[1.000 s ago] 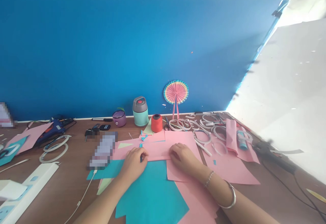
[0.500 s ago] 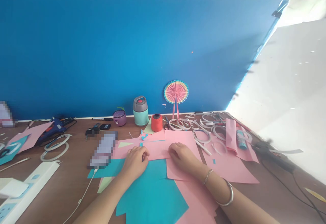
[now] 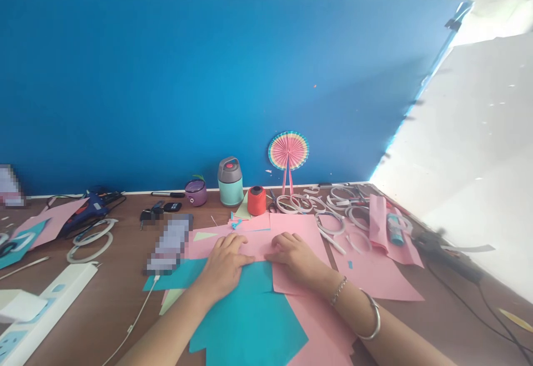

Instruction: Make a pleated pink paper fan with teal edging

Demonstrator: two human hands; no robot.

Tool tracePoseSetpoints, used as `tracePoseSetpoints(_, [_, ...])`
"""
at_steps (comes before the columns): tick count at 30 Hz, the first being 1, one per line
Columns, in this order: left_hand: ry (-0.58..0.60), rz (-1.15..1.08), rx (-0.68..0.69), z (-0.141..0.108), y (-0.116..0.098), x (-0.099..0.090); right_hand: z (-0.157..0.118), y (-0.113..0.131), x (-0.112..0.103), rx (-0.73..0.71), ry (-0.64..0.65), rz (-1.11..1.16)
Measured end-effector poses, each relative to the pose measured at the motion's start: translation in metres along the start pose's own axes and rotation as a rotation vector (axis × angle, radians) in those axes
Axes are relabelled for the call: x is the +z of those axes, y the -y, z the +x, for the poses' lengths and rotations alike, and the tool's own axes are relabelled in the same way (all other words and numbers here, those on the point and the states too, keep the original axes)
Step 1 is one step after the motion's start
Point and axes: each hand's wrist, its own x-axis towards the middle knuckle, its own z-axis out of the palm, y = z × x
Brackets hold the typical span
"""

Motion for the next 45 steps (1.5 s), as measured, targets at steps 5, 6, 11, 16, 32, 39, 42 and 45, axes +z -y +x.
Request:
tracePoseSetpoints(5, [0.021,-0.085,-0.057,-0.001,0.005,-0.008,-0.003,0.002,-0.011,0.056,0.008,0.085])
tracePoseSetpoints(6, [0.028,-0.107,-0.075,-0.001,0.007,-0.008,-0.004,0.002,-0.012,0.063,0.003,0.102])
tracePoseSetpoints(11, [0.056,-0.218,-0.171,0.003,0.018,-0.003,-0.005,0.000,-0.012,0.093,-0.008,0.209])
tracePoseSetpoints(16, [0.029,-0.273,-0.174,0.003,0.022,-0.004,-0.005,-0.003,-0.009,0.117,-0.028,0.267])
tracePoseSetpoints(32, [0.064,-0.294,-0.254,0.005,0.022,-0.001,-0.004,-0.021,0.001,0.170,0.019,0.485])
tracePoseSetpoints(39, [0.025,-0.293,-0.312,0.007,0.021,0.007,-0.001,-0.019,0.001,0.219,-0.041,0.515])
tracePoseSetpoints(42, [0.012,-0.286,-0.326,0.008,0.020,0.009,0.001,-0.018,0.001,0.238,-0.065,0.563])
tracePoseSetpoints(45, [0.007,-0.282,-0.326,0.008,0.021,0.012,0.001,-0.018,0.002,0.250,-0.089,0.633])
